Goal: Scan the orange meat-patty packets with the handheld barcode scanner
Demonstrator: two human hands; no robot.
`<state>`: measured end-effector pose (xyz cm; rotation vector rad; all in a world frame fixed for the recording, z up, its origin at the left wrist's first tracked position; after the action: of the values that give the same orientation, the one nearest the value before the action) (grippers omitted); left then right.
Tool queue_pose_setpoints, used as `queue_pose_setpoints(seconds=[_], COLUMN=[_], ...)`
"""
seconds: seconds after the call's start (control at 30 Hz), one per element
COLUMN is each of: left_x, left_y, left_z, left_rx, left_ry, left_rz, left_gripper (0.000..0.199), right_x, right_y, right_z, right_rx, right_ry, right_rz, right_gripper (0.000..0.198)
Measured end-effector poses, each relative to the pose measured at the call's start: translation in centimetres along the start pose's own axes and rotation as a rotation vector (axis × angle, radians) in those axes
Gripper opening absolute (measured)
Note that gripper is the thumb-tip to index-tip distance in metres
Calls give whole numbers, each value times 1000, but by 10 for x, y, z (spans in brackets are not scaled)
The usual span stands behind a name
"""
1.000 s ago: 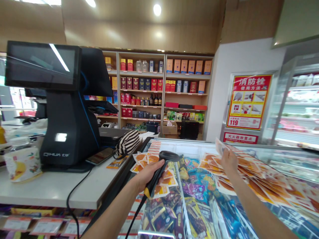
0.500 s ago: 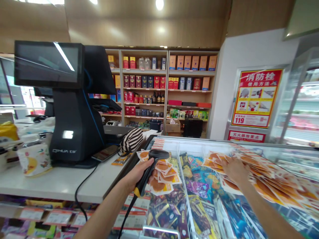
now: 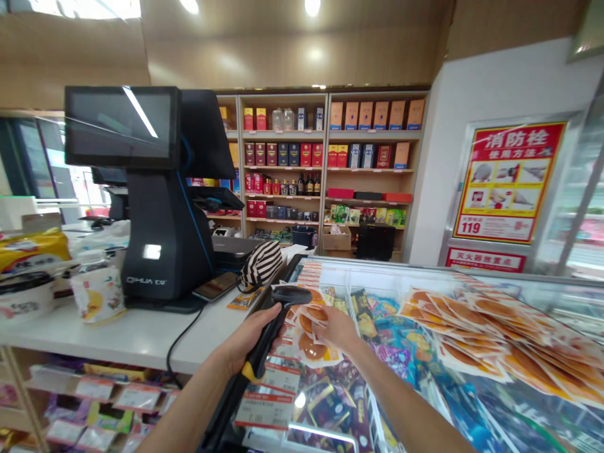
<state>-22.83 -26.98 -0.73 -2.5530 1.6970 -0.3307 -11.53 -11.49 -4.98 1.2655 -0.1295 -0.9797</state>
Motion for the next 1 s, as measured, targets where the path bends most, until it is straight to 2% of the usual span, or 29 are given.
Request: queue_pose_setpoints(seconds=[0.1,0.23,0.4,0.47,0.53,0.6,0.67,0.8,1.0], left_x=[0,-3,-7,-7,-7,-6,-5,-5,-10], left_y=[-3,-13,-24,-28,-32,-38,-46,-64,-88], left_z=[0,0,0,0,-2,-3,-5,-7,-5], left_rx=[10,30,43,42,43,47,51,64,54], left_ry=[-14,-4,-6,-13,-17,-18,-16,0,2], left_rz=[-1,34,81,105,124,142,163,224,309], left_gripper=[36,35,35,35,34,33,33,31,33], right_x=[0,0,1,1,2,4,6,10,11], right_y=[3,16,46,59,69,73,75,76,76], right_z=[-2,-16,-44,-62,-84,-108,-129,-156,-168], right_rx=[-5,-62,-251,-354,-512,-678,-756,-702,-595], right_ry=[-22,-33,-89,-152,-273,-397,-464,-489,-485], right_rz=[-61,-131,-373,-469,-532,-571,-610,-681,-722], right_gripper=[24,26,28,27,27,28,30,33,33])
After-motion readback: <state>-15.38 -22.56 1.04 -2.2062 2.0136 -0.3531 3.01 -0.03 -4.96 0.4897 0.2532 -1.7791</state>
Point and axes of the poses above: each hand's wrist, its own x-axis away from the middle knuckle, its own y-axis out of the back of the hand, z = x × y, the point moved 3 cm from there along -x, towards the middle knuckle, and after that the axes turned 6 degrees about -z, right-handed, at the moved point
